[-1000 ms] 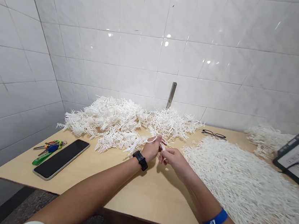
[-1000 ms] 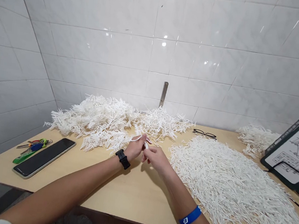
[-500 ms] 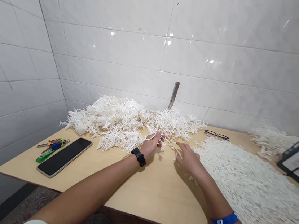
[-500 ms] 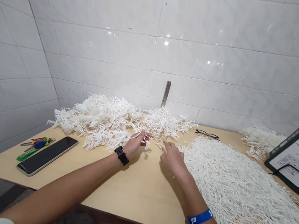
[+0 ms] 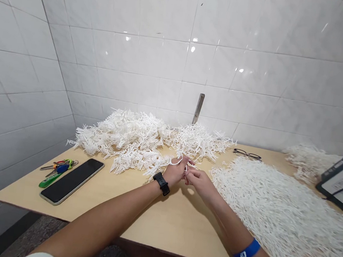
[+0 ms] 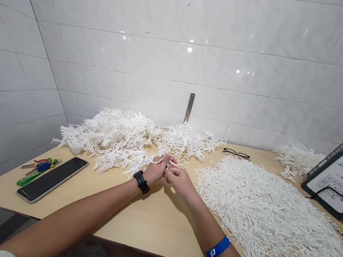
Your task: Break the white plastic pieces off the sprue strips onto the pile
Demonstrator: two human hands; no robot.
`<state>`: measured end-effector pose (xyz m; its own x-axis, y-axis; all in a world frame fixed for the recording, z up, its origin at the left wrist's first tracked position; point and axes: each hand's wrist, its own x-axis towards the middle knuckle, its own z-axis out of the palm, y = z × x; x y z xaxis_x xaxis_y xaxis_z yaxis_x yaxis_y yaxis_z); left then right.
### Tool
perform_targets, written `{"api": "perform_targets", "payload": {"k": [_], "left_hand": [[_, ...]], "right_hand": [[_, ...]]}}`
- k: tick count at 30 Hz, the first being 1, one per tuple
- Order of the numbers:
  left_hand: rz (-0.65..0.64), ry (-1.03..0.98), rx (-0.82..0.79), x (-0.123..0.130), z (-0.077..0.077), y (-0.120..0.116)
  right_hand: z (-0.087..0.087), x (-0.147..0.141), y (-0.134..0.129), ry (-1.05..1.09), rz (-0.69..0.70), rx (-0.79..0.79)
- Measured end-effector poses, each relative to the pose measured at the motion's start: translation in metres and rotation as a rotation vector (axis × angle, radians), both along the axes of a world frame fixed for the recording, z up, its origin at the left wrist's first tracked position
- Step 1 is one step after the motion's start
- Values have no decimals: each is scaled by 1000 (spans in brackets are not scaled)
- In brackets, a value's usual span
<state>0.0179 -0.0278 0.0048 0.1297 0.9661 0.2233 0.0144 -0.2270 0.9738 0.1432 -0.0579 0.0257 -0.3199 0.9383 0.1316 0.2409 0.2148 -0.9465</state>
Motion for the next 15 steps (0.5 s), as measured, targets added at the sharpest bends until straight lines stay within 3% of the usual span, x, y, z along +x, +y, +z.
{"api": "perform_targets", "payload": {"k": [3, 8, 10, 15], "left_hand": [[21, -40, -29, 2, 0, 1], [218, -331, -199, -12, 2, 18], [231, -330, -154, -21, 5, 23], [165, -292, -150, -25, 11, 18]], "right_hand": [[7, -1, -8, -37, 35, -34], [-1, -8, -15, -151, 221, 27], [-7, -6, -10, -219, 122, 108], [-13, 36, 16, -504, -338, 253]]}}
